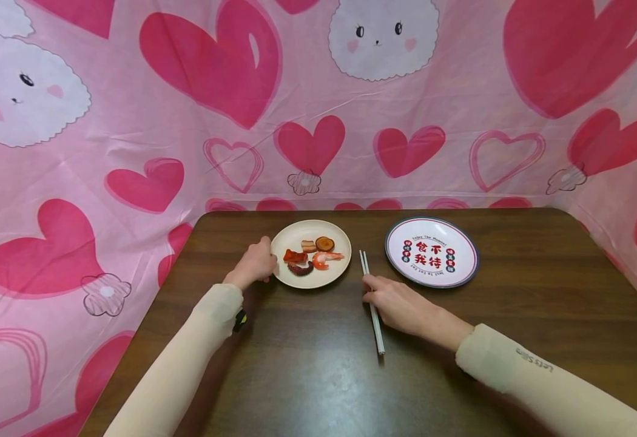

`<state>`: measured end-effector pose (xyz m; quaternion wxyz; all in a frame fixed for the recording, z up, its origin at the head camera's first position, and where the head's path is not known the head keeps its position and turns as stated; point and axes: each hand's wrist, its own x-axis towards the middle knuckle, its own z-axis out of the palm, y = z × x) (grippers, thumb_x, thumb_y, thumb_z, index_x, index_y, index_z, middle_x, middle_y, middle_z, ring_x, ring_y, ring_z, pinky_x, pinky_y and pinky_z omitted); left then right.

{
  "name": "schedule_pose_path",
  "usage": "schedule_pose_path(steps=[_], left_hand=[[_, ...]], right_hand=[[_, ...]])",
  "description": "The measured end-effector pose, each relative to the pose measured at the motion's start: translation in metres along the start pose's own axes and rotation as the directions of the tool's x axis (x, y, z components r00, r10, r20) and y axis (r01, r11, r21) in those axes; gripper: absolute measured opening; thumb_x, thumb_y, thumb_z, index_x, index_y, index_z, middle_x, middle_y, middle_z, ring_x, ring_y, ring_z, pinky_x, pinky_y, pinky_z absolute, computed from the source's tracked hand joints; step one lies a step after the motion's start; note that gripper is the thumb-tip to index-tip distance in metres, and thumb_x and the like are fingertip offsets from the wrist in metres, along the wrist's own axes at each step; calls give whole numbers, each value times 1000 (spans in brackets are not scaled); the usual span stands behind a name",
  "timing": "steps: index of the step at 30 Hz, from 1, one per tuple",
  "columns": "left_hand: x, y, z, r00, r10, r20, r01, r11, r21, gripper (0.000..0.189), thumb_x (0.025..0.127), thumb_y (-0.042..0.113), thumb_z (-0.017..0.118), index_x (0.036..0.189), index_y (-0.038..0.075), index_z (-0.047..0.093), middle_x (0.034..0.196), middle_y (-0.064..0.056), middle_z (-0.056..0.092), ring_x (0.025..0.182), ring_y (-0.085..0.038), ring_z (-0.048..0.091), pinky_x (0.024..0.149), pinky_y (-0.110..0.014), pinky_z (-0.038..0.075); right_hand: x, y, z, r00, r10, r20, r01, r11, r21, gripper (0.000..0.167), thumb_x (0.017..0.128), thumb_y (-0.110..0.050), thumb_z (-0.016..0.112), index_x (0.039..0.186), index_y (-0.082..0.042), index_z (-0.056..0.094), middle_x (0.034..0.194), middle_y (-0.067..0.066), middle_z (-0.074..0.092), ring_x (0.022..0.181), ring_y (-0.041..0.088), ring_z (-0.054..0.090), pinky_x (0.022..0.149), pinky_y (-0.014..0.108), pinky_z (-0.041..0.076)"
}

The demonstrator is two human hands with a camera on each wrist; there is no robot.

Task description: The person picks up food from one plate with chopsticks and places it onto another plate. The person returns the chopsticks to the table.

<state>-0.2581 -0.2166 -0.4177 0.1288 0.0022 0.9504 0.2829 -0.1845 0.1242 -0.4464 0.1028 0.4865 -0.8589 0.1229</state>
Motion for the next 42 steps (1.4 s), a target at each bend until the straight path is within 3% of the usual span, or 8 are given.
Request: schedule_pose_path(steps=[9, 27, 42], left_hand=[[3, -3, 2, 1000, 23, -20, -22, 1000, 13, 30, 106, 10, 47, 130, -7, 43, 85, -19, 62, 56, -24, 63, 58, -34, 53], [1, -4, 1, 1000, 19, -10, -19, 1000, -15, 28, 105, 9, 49, 128, -6, 43, 83, -16, 64, 58, -24, 61, 59, -34, 53], [0, -1, 1, 1000, 14, -7, -14, 1000, -11, 28, 105, 9, 49, 128, -6, 43, 82, -16, 64, 57, -23, 61, 58, -33, 52]], right_hand=[[0, -3, -1, 999, 2, 50, 0, 1000, -29, 19, 81, 10, 77, 93, -4, 79, 98, 5, 52, 86, 20, 58, 74, 35, 54], [-4, -7, -1, 997, 14, 78, -11, 999, -37, 20, 83, 8, 78, 99, -4, 78, 105, 6, 53, 95, 21, 59, 77, 34, 57], [-10, -1, 2, 997, -35, 65, 39, 996, -74, 28, 85, 10, 78, 108, -5, 79, 116, 13, 59, 101, 24, 62, 82, 35, 58]])
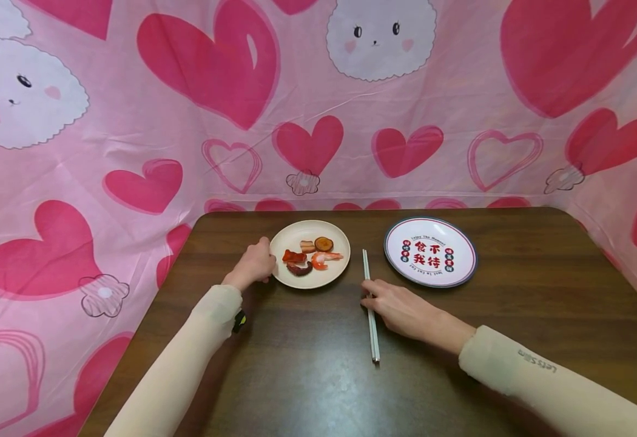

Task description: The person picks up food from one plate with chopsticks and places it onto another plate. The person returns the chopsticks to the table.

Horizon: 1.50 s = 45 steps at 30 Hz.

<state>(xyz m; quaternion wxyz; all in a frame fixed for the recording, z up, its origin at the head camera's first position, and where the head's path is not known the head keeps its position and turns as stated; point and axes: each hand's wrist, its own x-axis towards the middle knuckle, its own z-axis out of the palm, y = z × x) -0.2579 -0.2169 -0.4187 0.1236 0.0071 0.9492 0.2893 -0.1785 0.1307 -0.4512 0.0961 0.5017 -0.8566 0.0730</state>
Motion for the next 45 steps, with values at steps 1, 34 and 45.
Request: schedule_pose_path(steps=[1, 34, 45], left_hand=[[0, 0, 0, 1000, 1, 1, -1, 1000, 0, 28, 105, 9, 49, 128, -6, 43, 83, -16, 63, 57, -23, 61, 58, -33, 52], [2, -2, 1, 1000, -12, 11, 12, 1000, -11, 31, 105, 10, 51, 130, -6, 42, 84, -17, 63, 58, -24, 60, 57, -33, 52], [1, -1, 1, 1000, -16, 3, 16, 1000, -4, 30, 105, 9, 50, 130, -6, 42, 84, -17, 62, 57, -24, 60, 57, -33, 52]], right_hand=[[0, 0, 0, 1000, -5, -4, 5, 1000, -2, 29, 85, 10, 78, 109, -5, 79, 118, 13, 60, 101, 24, 62, 82, 35, 58], [-4, 9, -1, 997, -67, -27, 68, 997, 28, 35, 85, 11, 76, 115, -7, 79, 119, 10, 62, 107, 24, 61, 89, 35, 57], [-6, 12, -2, 996, -81, -33, 83, 995, 56, 38, 85, 10, 78, 118, -7, 79, 121, 11, 63, 110, 25, 61, 91, 37, 56]])
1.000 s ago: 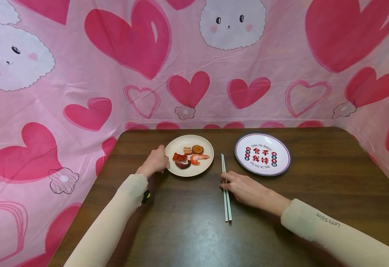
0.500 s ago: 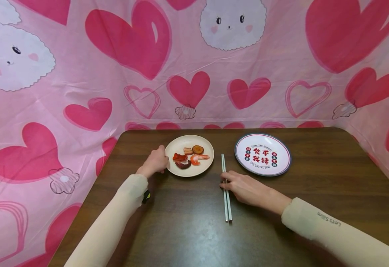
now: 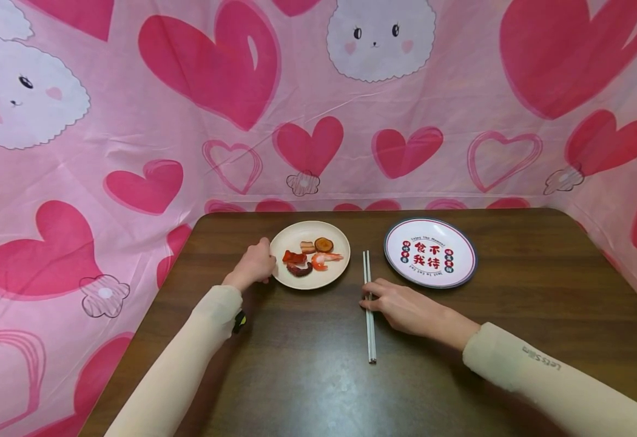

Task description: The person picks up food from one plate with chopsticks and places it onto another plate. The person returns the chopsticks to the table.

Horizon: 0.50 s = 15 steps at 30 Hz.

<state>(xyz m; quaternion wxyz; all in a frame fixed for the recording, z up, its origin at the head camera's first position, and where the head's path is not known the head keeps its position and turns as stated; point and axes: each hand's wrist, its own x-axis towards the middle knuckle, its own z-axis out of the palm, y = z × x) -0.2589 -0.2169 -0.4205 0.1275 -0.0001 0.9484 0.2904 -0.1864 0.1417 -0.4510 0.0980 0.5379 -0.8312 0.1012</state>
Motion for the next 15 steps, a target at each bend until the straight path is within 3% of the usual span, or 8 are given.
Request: schedule_pose_path(steps=[15], left_hand=[[0, 0, 0, 1000, -6, 1, 6, 1000, -5, 32, 105, 10, 52, 131, -5, 42, 87, -18, 63, 58, -24, 61, 58, -33, 53]], right_hand=[[1, 0, -1, 998, 51, 45, -53, 997, 49, 36, 88, 6, 78, 121, -10, 78, 124, 11, 63, 112, 25, 62, 94, 39, 55]])
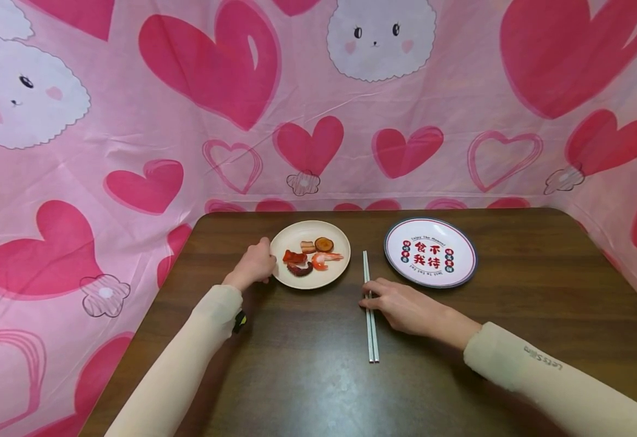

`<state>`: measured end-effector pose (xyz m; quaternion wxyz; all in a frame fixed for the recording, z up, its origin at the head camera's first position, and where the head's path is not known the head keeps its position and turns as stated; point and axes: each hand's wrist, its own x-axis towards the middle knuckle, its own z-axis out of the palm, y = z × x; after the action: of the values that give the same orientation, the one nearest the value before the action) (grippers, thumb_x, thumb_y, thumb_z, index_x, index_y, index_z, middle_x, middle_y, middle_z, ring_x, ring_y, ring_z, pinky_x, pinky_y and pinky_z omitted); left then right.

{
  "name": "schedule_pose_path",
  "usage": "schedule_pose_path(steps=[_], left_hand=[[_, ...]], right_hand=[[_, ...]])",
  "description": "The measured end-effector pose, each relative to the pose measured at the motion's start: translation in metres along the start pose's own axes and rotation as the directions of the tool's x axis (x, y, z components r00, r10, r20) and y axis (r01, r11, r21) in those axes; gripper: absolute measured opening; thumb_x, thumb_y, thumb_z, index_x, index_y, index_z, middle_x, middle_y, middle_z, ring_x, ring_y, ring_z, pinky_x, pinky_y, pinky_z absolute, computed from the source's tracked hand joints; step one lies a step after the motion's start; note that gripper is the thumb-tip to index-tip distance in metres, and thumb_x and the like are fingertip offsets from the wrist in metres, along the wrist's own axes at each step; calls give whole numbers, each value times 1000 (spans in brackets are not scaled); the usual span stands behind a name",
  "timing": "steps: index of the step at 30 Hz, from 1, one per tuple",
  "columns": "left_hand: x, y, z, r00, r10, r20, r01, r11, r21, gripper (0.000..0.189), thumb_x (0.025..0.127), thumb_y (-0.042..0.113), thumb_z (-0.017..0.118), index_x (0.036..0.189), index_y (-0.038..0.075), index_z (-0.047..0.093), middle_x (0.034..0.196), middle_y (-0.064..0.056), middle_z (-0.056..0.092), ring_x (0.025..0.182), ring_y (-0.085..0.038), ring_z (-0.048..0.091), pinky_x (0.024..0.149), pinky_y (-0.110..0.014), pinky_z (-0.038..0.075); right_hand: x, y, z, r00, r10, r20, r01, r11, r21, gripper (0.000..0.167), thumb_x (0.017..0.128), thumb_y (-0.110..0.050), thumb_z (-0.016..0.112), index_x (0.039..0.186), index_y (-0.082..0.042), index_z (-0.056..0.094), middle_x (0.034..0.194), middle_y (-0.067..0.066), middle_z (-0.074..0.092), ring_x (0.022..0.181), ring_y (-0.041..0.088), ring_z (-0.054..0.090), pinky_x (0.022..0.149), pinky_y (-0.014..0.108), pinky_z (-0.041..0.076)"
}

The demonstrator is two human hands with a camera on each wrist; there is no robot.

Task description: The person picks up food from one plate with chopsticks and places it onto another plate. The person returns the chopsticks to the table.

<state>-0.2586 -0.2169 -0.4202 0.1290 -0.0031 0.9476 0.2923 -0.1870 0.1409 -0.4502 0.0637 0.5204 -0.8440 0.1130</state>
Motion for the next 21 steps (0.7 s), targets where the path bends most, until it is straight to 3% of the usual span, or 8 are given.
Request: schedule_pose_path(steps=[4, 10, 21], left_hand=[[0, -1, 0, 1000, 5, -1, -5, 1000, -1, 32, 105, 10, 53, 131, -5, 42, 87, -18, 63, 58, -24, 61, 58, -33, 53], [1, 0, 0, 1000, 12, 0, -12, 1000, 5, 32, 106, 10, 51, 132, -6, 42, 86, -17, 64, 59, -24, 62, 58, -33, 54], [2, -1, 0, 1000, 9, 0, -9, 1000, 12, 31, 106, 11, 51, 131, -5, 42, 85, -16, 64, 58, -24, 62, 59, -34, 54]], right_hand=[[0, -3, 2, 999, 23, -30, -23, 1000, -18, 41, 87, 6, 77, 126, -7, 75, 129, 17, 63, 115, 29, 63, 96, 43, 55], [-3, -11, 4, 988, 122, -96, -128, 990, -56, 53, 85, 5, 74, 138, 3, 64, 132, 26, 63, 120, 36, 63, 101, 48, 53], [-3, -14, 4, 980, 200, -20, -201, 978, -60, 55, 90, 0, 70, 144, 5, 59, 136, 29, 63, 125, 39, 63, 101, 51, 52]])
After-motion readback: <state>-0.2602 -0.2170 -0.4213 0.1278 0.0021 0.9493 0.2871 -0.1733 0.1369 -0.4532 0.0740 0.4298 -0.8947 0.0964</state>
